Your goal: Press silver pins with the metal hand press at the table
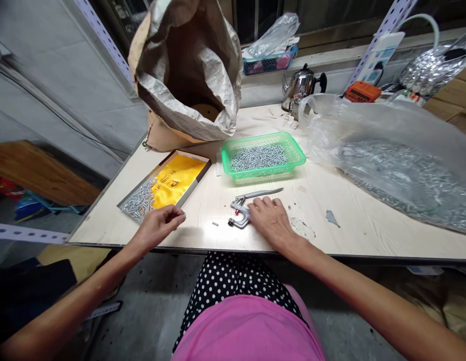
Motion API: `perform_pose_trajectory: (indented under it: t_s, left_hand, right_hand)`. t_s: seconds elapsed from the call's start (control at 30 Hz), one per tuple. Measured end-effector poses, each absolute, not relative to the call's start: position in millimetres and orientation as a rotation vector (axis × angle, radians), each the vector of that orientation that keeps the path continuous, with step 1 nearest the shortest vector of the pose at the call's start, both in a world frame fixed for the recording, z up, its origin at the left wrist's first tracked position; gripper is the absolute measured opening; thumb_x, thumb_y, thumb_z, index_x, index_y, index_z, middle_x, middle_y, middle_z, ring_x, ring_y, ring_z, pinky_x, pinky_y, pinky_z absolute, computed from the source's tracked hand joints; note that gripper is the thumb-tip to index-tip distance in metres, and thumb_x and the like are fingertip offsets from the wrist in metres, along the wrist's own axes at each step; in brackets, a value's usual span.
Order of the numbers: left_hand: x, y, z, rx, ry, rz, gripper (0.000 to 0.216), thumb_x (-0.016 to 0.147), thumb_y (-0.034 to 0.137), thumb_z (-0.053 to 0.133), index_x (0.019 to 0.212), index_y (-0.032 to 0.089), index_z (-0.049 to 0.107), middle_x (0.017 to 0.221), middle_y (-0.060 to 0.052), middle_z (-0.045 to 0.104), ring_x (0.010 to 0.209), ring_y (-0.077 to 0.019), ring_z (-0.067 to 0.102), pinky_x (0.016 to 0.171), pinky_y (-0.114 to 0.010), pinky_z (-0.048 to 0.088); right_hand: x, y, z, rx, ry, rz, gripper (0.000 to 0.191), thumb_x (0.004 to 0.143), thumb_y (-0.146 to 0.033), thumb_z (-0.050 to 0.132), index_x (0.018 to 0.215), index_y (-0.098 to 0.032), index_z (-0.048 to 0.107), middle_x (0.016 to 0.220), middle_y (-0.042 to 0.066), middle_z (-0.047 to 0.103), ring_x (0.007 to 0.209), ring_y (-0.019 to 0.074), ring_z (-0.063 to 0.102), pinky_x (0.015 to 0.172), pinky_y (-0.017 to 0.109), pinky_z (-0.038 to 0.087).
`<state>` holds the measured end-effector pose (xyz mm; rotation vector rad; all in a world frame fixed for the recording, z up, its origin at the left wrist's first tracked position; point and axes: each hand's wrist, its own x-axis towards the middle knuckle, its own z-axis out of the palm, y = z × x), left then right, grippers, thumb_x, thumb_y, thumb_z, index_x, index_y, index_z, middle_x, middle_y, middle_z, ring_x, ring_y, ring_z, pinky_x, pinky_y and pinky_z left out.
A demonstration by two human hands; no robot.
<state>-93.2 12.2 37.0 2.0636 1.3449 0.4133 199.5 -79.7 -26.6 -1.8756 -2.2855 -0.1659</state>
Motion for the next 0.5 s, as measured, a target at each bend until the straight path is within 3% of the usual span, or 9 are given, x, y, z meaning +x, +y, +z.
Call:
perform_pose_trajectory:
  t_s: [0.1,0.37,0.5]
  left_hand:
    - [-88.4,9.0,33.2,2.017,1.347,0.403,0.024,0.078,0.042,0.054,0.076,0.019,0.061,0.068,-0.001,0.062,0.061,-0.0144,0.056,0.059,-0.024,0.042]
    - [-93.5,-5.2,27.5,1.791,1.316,0.521,0.031,0.073,0.049,0.06,0.075,0.019,0.062,0.064,0.0,0.058,0.056,-0.0134,0.051,0.053,-0.024,0.042]
    - [-93.0,-2.8,27.4,1.652,1.325,0.524,0.036,0.067,0.053,0.063,0.073,0.017,0.063,0.064,0.001,0.057,0.052,-0.0127,0.051,0.052,-0.025,0.043]
  right_hand:
    - [158.7,-57.7,-15.6,-1.714,-2.432,-0.136,0.028,0.095,-0.03,0.054,0.12,-0.017,0.057,0.109,0.011,0.064,0.098,0.0273,0.051,0.079,0.039,0.035]
    - [111.2,-28.9,-42.4,-1.53,-2.63,0.054,0.017,0.096,-0.01,0.043,0.098,-0.014,0.06,0.1,0.01,0.061,0.093,0.0221,0.051,0.074,0.033,0.041]
    - [139.9,-9.6,-12.5,-1.538,-2.51,-0.095,0.021,0.096,-0.008,0.041,0.095,-0.015,0.061,0.094,0.008,0.06,0.088,0.0196,0.05,0.072,0.031,0.04]
